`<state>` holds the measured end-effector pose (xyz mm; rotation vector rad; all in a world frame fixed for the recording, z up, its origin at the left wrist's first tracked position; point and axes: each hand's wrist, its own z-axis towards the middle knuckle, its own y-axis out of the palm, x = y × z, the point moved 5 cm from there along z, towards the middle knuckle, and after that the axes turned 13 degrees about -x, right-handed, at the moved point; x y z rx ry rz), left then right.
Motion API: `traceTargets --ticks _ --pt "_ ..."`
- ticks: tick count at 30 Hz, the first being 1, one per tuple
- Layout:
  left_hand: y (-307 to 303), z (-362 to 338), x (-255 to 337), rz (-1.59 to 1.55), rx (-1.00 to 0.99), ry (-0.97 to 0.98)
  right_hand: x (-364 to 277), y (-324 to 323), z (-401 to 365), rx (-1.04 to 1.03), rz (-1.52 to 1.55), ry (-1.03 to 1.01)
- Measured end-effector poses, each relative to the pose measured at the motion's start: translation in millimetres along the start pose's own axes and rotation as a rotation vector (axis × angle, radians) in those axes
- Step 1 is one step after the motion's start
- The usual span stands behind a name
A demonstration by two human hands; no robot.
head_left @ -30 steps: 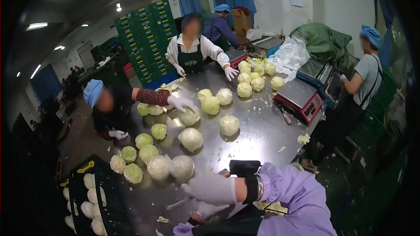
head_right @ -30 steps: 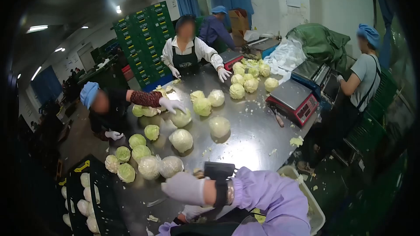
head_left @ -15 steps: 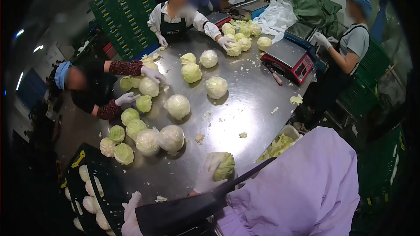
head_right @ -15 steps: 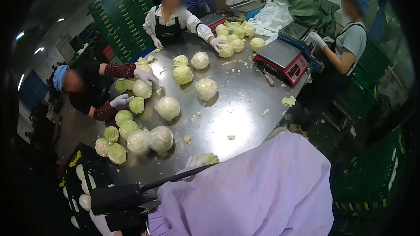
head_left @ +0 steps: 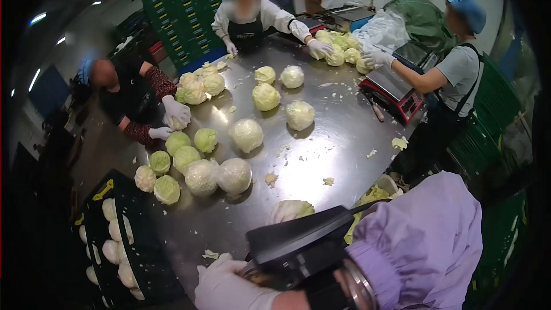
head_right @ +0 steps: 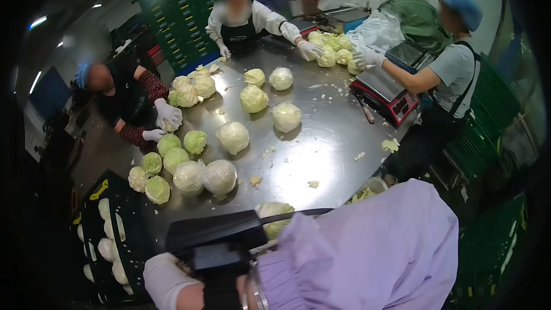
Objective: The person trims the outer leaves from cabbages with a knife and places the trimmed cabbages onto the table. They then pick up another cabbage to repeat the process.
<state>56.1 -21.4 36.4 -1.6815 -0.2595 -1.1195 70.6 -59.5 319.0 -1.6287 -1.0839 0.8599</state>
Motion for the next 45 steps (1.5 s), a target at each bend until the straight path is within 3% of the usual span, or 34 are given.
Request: traceTargets --ticks 3,5,6,8,10,12,14,16,18,19,20,22,23,25,28,30,32,33,36,45 --pt "-21 -8 28 -0.196 -0.075 0.125 28 -1 -11 -0.086 0.117 -0.066" --pt "-25 -3 32 -0.204 -0.109 0.097 98 2 -29 -0.04 0.263 -0.145" --pt "-8 13 -4 -0.013 -0.304 -0.364 131 17 -40 0.008 0.381 -0.214" --pt "-11 5 -8 0.231 0.04 -0.023 189 64 -53 0.343 0.457 0.094" --pt "-10 -5 -15 0.23 0.019 -0.053 228 162 -59 0.421 0.669 0.324" --pt "-6 -11 -18 0.192 -0.017 -0.032 230 263 -56 0.345 1.09 0.473" --pt "-4 -15 -18 0.044 0.037 -0.05 194 323 -49 0.196 1.719 0.542" --pt "-4 -13 -25 -0.11 0.083 -0.067 169 362 -41 0.179 1.944 0.546" --pt "8 -8 -45 -0.463 0.01 -0.336 150 359 -38 0.13 2.038 0.616" --pt "13 -3 -45 -0.703 -0.082 -0.351 144 357 -37 0.165 2.115 0.629" --pt "15 1 -47 -0.712 -0.094 -0.354 141 357 -37 0.207 2.187 0.638" --pt "12 7 -48 -0.807 0.003 -0.237 144 361 -32 0.303 2.114 0.594" --pt "7 11 -45 -0.81 0.005 -0.239 149 351 -29 0.348 1.932 0.598" --pt "-18 17 -35 -0.274 0.075 -0.365 155 337 -20 0.482 1.674 0.557" --pt "-25 24 -33 -0.388 0.16 -0.446 166 334 -16 0.386 1.784 0.586" --pt "-23 30 -42 -0.346 0.187 -0.438 170 339 -23 0.455 1.648 0.56" --pt "-18 38 -53 -0.31 0.209 -0.428 166 319 -38 0.488 1.068 0.536" --pt "-17 41 -57 -0.305 0.238 -0.434 160 306 -43 0.382 0.971 0.534" --pt "-19 53 -56 -0.272 0.247 -0.448 152 315 -46 0.221 0.849 0.645" --pt "-25 63 -60 -0.194 0.229 -0.505 185 345 -12 0.127 0.811 0.651"
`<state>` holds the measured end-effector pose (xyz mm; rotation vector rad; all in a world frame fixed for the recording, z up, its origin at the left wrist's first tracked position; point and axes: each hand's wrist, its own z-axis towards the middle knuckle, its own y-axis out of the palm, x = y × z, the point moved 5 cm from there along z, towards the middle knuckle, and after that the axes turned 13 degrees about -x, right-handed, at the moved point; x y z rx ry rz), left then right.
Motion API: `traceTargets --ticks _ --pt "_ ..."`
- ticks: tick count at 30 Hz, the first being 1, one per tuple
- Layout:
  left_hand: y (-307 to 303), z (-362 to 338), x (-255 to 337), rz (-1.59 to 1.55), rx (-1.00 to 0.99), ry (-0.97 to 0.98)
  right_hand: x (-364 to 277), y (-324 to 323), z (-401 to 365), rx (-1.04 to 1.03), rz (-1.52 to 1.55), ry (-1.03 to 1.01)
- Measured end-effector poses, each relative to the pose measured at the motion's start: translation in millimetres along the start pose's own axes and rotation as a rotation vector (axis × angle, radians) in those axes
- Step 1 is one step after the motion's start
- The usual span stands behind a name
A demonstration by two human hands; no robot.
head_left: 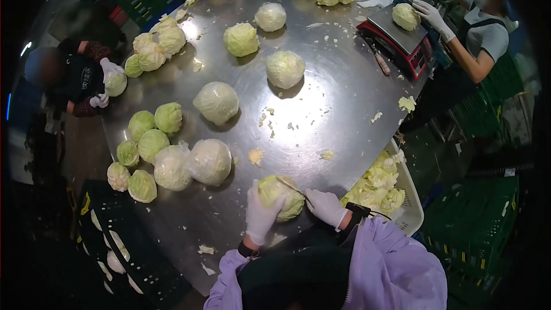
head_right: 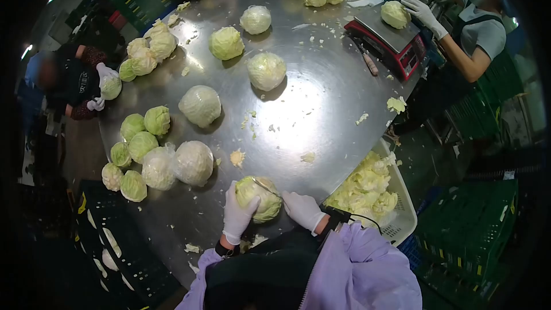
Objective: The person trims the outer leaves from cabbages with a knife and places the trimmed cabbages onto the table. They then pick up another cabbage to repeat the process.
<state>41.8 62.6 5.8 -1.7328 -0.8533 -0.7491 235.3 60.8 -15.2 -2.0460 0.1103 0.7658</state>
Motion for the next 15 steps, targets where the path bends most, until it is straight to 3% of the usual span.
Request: traceTargets --ticks 7,15 --pt "-2 3 5 0.108 -0.017 0.038 -12 -14 -19 -0.146 0.075 0.031" --pt "-7 4 5 0.05 -0.08 0.037 25 28 39 -0.01 0.102 0.028"
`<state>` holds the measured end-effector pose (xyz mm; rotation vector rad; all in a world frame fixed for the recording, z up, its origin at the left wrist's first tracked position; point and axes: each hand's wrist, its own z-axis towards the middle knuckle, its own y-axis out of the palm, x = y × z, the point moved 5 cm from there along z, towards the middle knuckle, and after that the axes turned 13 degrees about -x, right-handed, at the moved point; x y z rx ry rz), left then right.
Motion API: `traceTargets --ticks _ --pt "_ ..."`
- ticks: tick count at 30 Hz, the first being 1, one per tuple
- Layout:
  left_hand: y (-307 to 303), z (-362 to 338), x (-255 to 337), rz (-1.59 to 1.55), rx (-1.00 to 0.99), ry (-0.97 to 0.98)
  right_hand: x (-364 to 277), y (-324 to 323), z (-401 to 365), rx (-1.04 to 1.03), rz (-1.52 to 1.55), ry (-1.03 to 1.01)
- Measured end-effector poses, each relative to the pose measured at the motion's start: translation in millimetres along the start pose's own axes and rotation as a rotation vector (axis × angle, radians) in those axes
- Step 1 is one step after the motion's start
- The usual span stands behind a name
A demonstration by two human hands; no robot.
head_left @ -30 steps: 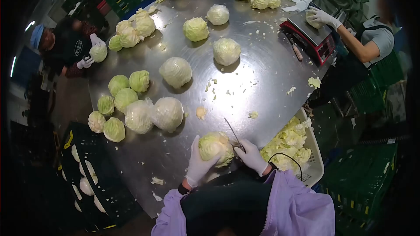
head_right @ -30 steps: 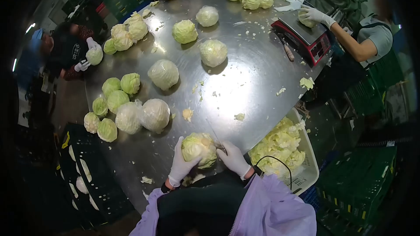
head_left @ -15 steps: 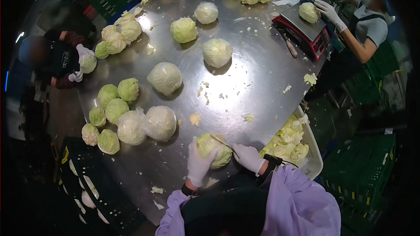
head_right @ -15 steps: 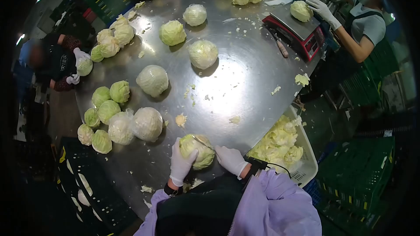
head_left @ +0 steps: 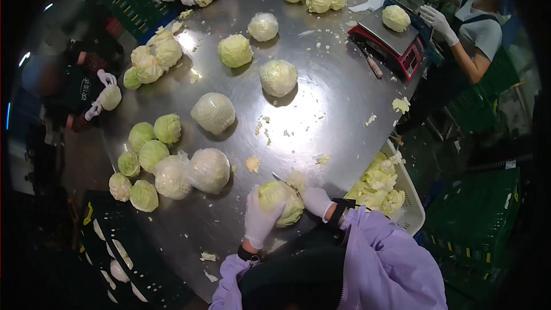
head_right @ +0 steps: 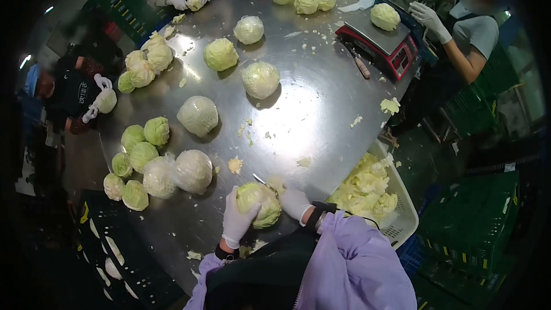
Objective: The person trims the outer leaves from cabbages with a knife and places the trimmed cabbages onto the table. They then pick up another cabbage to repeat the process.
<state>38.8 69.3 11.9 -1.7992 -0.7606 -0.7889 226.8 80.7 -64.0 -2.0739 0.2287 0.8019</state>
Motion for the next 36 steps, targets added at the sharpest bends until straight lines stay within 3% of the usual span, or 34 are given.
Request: traceTargets --ticks 2,3,6,8,10,11,13,16,18,19,20,23,26,29,33,36 --pt "-5 -12 -17 -0.051 -0.007 -0.011 0 -3 -1 0.071 0.108 -0.071" --pt "-11 -18 -35 -0.169 -0.076 0.065 -1 -10 -8 0.008 0.355 -0.007" --pt "-23 -49 -59 -0.351 -0.18 0.124 -19 -12 -30 0.001 0.37 -0.116" --pt "-15 -66 -51 -0.88 -0.197 0.085 -42 -12 -39 -0.003 0.412 -0.19" --pt "-2 -68 -52 -0.748 -0.059 -0.018 -60 -16 -48 0.128 0.305 -0.327" --pt "2 -67 -53 -0.724 -0.005 -0.084 -61 -19 -47 0.063 0.215 -0.282" --pt "3 -63 -50 -0.717 0.067 -0.118 -63 -31 -46 0.119 0.163 -0.291" --pt "5 -56 -63 -0.714 -0.014 -0.046 -67 -33 -43 0.144 0.053 -0.353" --pt "1 -53 -65 -0.69 -0.053 -0.036 -80 -24 -35 -0.032 0.07 -0.414" --pt "1 -52 -66 -0.666 -0.082 -0.036 -78 -19 -30 0.019 0.055 -0.434" --pt "1 -51 -59 -0.667 -0.084 -0.033 -83 -19 -30 0.021 0.053 -0.432" --pt "-12 -58 -8 -0.216 0.176 -0.018 -85 -18 -25 0.006 0.028 -0.302" --pt "-11 -54 0 -0.128 0.103 -0.097 -77 -18 -17 0.087 -0.007 -0.256" --pt "-17 -50 6 -0.063 0.069 -0.008 -73 -30 -5 0.06 0.098 -0.222" --pt "-12 -55 -24 -0.042 0.12 0.069 -58 -25 15 0.07 0.099 -0.213" --pt "-14 -61 -34 -0.308 0.059 0.045 -40 -23 29 0.129 0.148 -0.231"
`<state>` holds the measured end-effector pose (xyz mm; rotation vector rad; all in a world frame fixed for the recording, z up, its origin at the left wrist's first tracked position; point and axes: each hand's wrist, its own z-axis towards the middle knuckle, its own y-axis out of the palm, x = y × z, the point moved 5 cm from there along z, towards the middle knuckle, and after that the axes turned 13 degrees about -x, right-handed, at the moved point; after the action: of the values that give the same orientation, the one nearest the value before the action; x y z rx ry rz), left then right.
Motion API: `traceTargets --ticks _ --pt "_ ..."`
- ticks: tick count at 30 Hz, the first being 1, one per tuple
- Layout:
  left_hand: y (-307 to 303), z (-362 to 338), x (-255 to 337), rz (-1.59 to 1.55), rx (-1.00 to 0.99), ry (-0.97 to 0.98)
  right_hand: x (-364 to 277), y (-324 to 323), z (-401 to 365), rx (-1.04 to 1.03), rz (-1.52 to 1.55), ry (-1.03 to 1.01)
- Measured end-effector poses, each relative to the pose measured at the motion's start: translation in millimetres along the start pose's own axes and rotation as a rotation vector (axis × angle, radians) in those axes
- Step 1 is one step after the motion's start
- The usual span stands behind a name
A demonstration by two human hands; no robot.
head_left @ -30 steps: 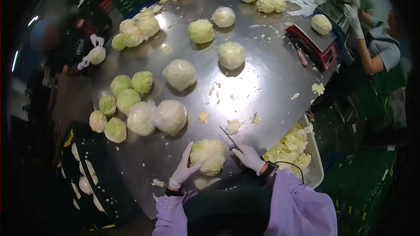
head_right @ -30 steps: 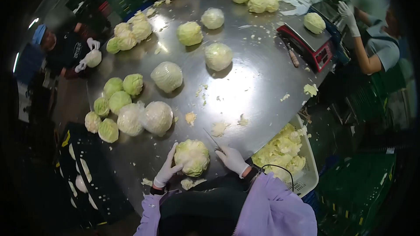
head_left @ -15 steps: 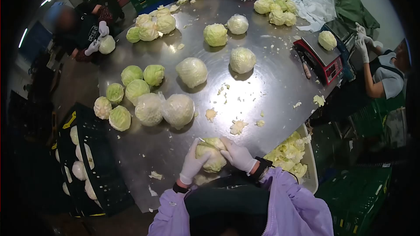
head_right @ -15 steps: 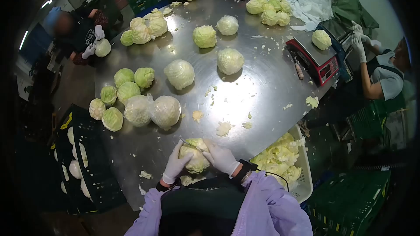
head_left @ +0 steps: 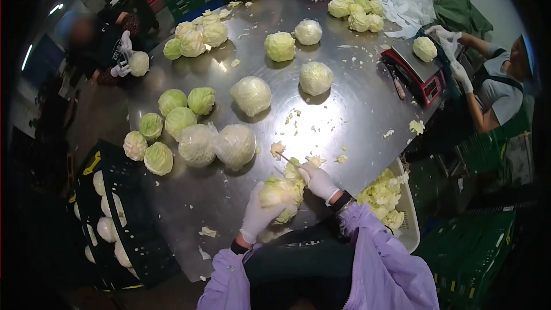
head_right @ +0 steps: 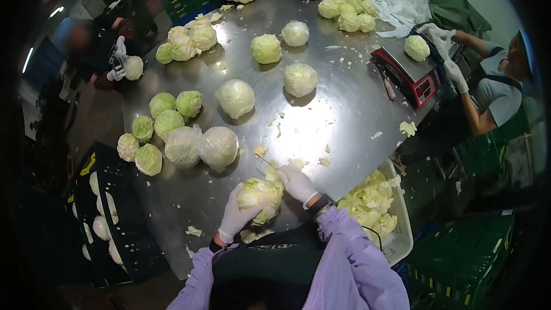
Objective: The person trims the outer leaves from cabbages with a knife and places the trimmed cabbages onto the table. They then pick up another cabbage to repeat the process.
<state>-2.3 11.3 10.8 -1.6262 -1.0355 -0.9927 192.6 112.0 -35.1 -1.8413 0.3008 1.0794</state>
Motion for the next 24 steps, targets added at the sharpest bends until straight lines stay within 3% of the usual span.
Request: traceTargets --ticks 3,7,9,12,13,14,16,18,19,20,22,23,24 --pt "-8 -8 -17 -0.117 -0.036 0.058 38 5 2 -0.023 -0.008 0.178" --pt "-23 -29 -42 -0.406 0.005 0.047 49 13 -8 0.01 0.1 0.074" --pt "-23 -33 -69 -0.511 0.042 0.029 48 14 -18 -0.118 0.757 0.328" --pt "-6 -29 -80 -0.741 0.029 0.11 1 -17 -45 0.032 0.947 0.367" --pt "4 -26 -70 -0.667 0.077 0.083 9 -10 -46 0.083 0.902 0.249" --pt "14 -20 -61 -0.593 0.122 0.058 -2 -12 -50 0.094 0.899 0.259" --pt "32 -5 -50 -0.584 0.121 0.069 -39 -4 -58 -0.217 0.681 0.346" --pt "41 5 -17 -0.316 0.081 0.19 -26 -1 -57 -0.102 0.602 0.296" --pt "42 6 -6 -0.457 0.025 0.127 -20 -2 -58 -0.01 0.527 0.235" --pt "37 10 -7 -0.459 0.021 0.132 -18 -6 -60 -0.005 0.524 0.236" --pt "20 7 -3 0.069 0.064 0.246 -26 -6 -67 -0.081 0.434 0.094" --pt "16 7 38 0.062 0.026 0.346 -29 -2 -70 -0.089 0.445 0.101" --pt "13 10 40 0.063 0.028 0.333 -40 -4 -71 -0.08 0.332 -0.06"
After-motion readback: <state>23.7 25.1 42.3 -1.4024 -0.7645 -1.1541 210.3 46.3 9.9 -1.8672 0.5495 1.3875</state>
